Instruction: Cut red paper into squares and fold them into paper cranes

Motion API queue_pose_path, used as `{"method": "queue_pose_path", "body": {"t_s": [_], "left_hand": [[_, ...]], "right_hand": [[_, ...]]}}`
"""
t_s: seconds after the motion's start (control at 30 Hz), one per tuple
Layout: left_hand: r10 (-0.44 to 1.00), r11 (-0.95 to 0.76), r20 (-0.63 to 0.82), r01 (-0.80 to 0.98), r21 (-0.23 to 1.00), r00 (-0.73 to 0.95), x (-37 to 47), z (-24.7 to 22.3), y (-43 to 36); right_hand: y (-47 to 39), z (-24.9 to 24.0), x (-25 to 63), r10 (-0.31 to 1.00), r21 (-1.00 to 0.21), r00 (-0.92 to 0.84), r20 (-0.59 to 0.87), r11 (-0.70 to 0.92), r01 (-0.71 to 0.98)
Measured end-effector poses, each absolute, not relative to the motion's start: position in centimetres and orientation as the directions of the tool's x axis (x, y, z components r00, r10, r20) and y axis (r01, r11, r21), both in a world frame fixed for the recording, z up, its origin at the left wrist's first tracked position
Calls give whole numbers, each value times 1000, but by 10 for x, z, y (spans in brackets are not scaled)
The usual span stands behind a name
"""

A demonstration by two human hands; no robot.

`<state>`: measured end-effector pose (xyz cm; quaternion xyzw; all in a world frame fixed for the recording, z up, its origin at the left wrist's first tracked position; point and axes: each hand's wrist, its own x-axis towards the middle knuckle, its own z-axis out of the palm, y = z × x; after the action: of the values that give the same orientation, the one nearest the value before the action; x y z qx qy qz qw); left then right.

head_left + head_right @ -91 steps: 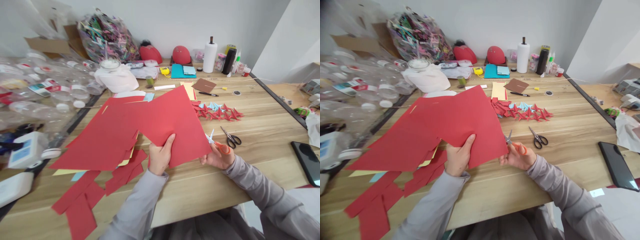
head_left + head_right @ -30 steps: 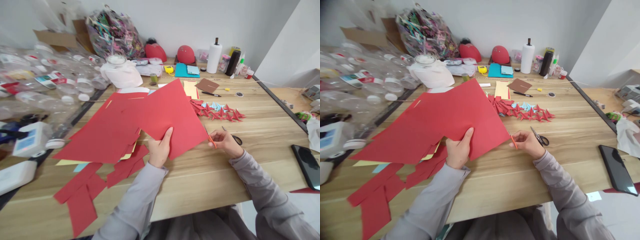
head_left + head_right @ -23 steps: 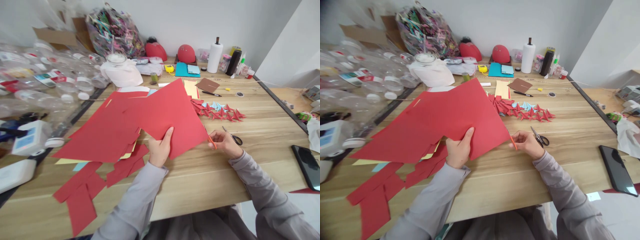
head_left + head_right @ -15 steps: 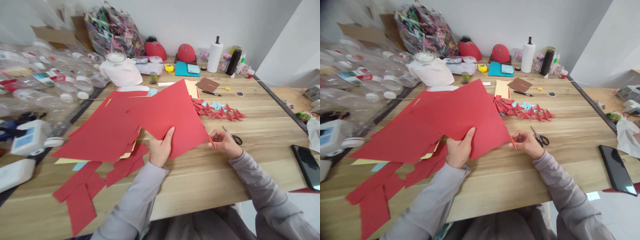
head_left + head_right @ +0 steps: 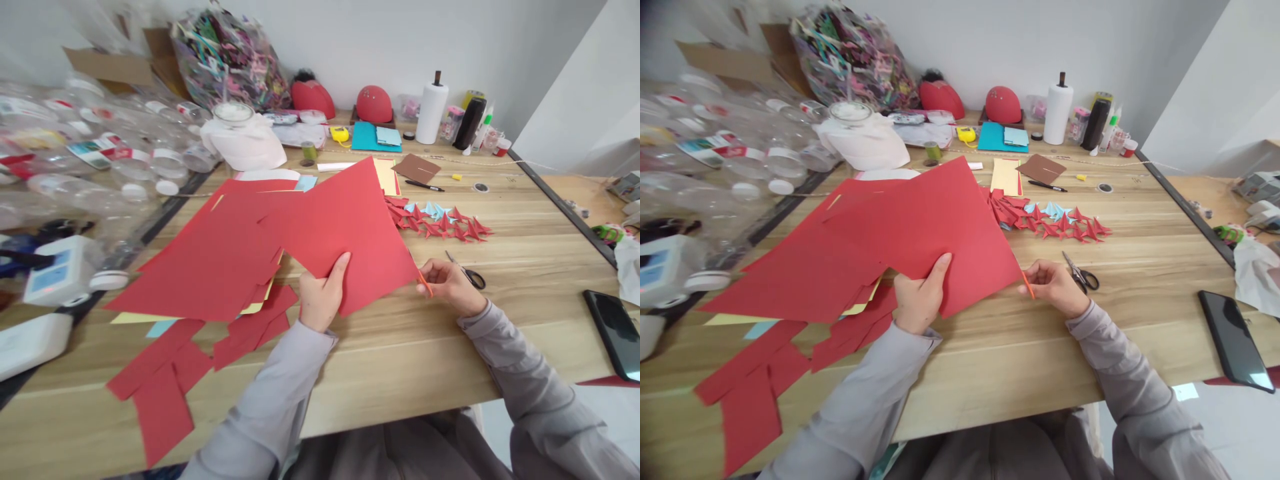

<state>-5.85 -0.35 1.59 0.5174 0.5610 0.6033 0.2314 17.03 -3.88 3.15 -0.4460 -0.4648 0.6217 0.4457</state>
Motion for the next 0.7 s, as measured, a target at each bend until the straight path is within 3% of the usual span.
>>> {"method": "queue_pose_path", "body": {"t_s": [0.7], "left_hand": [[871, -234, 334, 294, 927, -361, -59, 18, -5]], "right_hand": [[-36, 26, 171, 988, -987, -104, -117, -128, -100]]}}
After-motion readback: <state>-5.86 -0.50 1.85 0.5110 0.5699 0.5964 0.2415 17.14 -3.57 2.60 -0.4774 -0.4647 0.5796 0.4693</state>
